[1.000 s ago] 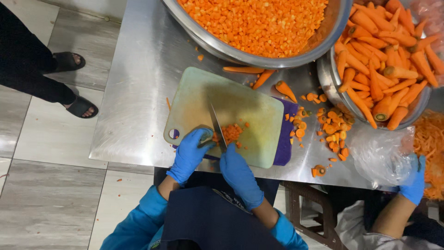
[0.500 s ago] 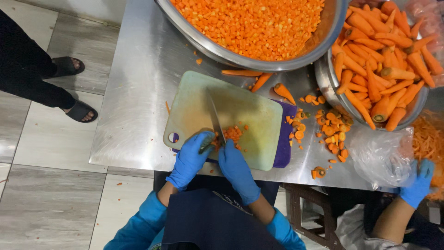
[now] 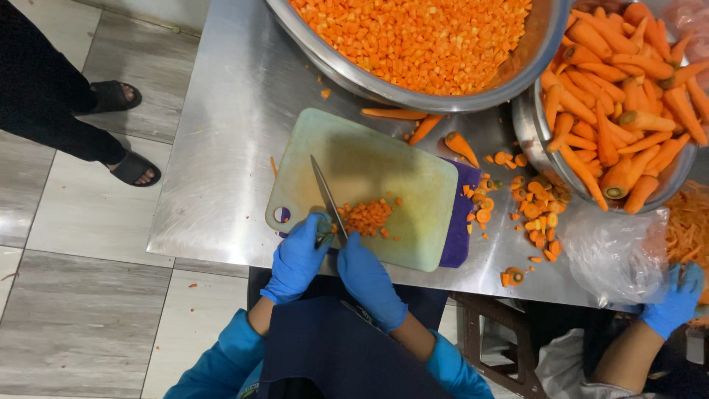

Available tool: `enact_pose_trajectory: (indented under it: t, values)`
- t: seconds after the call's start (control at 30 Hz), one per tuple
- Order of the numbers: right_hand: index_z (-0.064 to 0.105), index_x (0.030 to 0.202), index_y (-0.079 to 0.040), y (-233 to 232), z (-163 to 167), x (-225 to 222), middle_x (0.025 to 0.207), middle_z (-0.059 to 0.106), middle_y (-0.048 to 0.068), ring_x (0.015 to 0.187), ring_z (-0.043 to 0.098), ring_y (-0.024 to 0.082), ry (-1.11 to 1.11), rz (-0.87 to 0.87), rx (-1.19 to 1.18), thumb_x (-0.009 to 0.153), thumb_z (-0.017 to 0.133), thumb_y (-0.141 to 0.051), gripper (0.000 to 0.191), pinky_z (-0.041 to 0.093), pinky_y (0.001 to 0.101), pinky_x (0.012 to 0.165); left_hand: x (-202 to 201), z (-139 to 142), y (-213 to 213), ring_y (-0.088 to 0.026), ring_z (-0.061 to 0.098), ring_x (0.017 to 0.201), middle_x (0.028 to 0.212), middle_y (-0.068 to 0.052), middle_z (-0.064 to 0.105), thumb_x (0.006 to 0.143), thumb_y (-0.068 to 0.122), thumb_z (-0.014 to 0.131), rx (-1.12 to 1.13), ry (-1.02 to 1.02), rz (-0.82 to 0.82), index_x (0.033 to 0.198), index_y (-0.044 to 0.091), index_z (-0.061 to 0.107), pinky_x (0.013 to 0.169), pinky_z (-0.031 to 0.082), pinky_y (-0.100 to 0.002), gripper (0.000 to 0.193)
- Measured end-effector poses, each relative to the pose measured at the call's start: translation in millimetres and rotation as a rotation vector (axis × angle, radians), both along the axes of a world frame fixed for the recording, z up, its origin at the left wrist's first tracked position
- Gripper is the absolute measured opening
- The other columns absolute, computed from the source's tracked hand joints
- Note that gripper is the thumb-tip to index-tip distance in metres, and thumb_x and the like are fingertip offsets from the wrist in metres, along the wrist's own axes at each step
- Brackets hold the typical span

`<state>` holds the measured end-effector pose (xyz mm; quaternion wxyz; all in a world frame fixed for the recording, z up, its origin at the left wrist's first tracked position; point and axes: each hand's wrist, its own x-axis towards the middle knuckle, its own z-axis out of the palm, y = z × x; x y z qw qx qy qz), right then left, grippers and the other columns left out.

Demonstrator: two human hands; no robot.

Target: The person dices peeled carrots on a cutting board, cutting carrot pieces into small cubes with a knife and adding them to a large bowl of diced carrots, while taking whole carrots from a nearby bowl and discarding trimmings on the table.

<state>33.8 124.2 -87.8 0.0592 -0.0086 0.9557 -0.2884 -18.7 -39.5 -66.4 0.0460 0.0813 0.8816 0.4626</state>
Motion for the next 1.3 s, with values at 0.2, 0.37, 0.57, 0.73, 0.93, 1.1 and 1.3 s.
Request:
enact_pose_trajectory:
  t: [0.2,0.37,0.57,0.73,0.93,1.1,1.3]
  values:
    - [0.05,0.121,0.006,4,-8,-14,0.079,0.065,0.028,0.072,0.064,0.047,0.038,-0.021,-0.069,0.099,0.056,-0.02,0.034,0.048,0.0569,0.061,-4,4,0,-0.035,0.068,0.094,0.1,-0.014,0.068,0.082,0.013,0.074,0.062,0.204,-0.095,0.119,0.01,0.069,0.076,0.055,-0.042,0.037]
    - [0.053,0.121,0.001,19,5,8,0.082,0.066,0.028,0.076,0.065,0.047,0.043,-0.179,-0.086,0.1,0.054,-0.024,0.033,0.049,0.0564,0.066,-13,16,5,-0.03,0.07,0.101,0.109,-0.012,0.069,0.09,0.008,0.073,0.216,0.301,-0.027,0.111,0.007,0.07,0.086,0.056,-0.037,0.022]
    - [0.05,0.125,0.003,0,7,12,0.088,0.065,0.032,0.085,0.063,0.05,-0.044,0.047,-0.152,0.102,0.052,-0.026,0.037,0.046,0.0586,0.073,-34,64,-4,-0.028,0.071,0.098,0.11,-0.011,0.07,0.091,0.006,0.072,0.37,0.415,0.165,0.11,0.006,0.069,0.084,0.056,-0.033,0.02]
    - [0.053,0.118,0.003,30,4,-1,0.089,0.065,0.032,0.085,0.064,0.049,-0.045,-0.187,-0.164,0.103,0.05,-0.025,0.032,0.048,0.0565,0.074,-93,96,40,-0.034,0.069,0.1,0.107,-0.014,0.07,0.091,0.011,0.069,0.197,0.424,-0.219,0.115,0.007,0.07,0.084,0.056,-0.04,0.025]
    - [0.053,0.119,0.004,76,15,-2,0.089,0.065,0.032,0.083,0.064,0.049,0.061,-0.345,-0.084,0.101,0.051,-0.026,0.035,0.049,0.0564,0.07,-166,97,187,-0.039,0.067,0.095,0.101,-0.018,0.067,0.095,0.018,0.061,-0.2,0.472,-0.511,0.105,0.008,0.066,0.081,0.054,-0.05,0.015]
    - [0.052,0.122,0.004,69,19,21,0.09,0.066,0.031,0.084,0.064,0.05,0.047,-0.187,-0.204,0.1,0.051,-0.025,0.036,0.049,0.057,0.07,-184,95,260,-0.038,0.068,0.102,0.103,-0.017,0.069,0.082,0.009,0.061,-0.318,0.869,-0.76,0.1,0.013,0.068,0.083,0.055,-0.048,0.02]
    - [0.052,0.12,0.003,86,8,21,0.089,0.066,0.03,0.082,0.065,0.048,0.066,-0.229,-0.192,0.103,0.051,-0.025,0.032,0.05,0.0557,0.072,-166,96,246,-0.039,0.064,0.116,0.125,-0.02,0.067,0.082,0.025,0.075,0.035,0.735,-0.625,0.126,0.009,0.063,0.096,0.052,-0.048,0.048]
